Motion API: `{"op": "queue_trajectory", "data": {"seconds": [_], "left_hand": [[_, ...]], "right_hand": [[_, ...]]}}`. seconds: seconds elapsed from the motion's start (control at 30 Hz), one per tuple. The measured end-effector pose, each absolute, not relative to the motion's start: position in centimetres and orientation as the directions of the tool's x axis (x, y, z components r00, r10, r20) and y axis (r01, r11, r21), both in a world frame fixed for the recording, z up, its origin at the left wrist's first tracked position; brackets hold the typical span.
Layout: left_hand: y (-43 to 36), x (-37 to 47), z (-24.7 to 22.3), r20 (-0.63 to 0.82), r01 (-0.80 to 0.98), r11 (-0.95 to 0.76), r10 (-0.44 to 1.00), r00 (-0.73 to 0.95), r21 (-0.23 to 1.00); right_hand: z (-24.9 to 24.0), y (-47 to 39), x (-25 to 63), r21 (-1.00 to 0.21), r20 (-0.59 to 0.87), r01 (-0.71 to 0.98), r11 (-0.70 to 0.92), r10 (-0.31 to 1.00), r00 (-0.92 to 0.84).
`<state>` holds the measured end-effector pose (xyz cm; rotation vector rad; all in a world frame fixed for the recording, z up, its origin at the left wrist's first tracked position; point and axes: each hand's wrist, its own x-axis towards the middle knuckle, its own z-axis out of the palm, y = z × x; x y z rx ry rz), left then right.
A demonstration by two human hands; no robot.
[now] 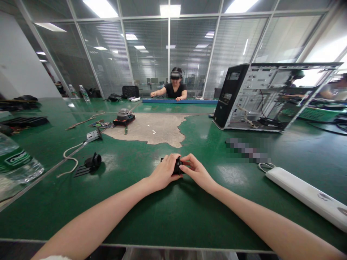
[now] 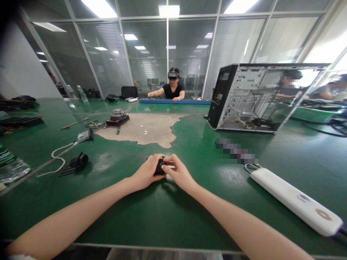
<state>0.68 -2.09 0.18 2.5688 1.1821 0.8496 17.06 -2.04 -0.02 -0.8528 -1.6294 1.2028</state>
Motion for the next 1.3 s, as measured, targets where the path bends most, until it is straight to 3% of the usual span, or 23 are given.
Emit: {"op": "queue_trajectory", "data": {"seconds": [0.17,0.43,0.67,0.93,1.3], "left_hand": [[-2.19,0.67,0.33,0.413,0.632,-0.658,0.751,0.515,0.409],[-2.11,0.65,0.18,0.422,0.638,-0.662,0.746,0.514,0.393],[-2.06,0.68,0.12,0.418,0.649,-0.657,0.75,0.512,0.384],[-2.1,0.59,0.12,0.424,0.645,-0.67,0.738,0.525,0.367],[-2.03,0.59,0.09,0.421,0.642,-0.672,0.737,0.529,0.369]], "right_hand": [[-0.13,-1.92,17.09,-0.966,0.196,0.087,0.242,0.912,-0.36],[0.14,-2.24,17.01,-0.957,0.262,0.027,0.29,0.896,-0.358],[0.05,-1.97,17.01,-0.97,0.181,0.093,0.227,0.919,-0.351],[0.09,-2.36,17.04,-0.963,0.244,0.012,0.269,0.891,-0.382],[-0.01,-2.09,17.16,-0.971,0.204,0.028,0.237,0.886,-0.417]]}}
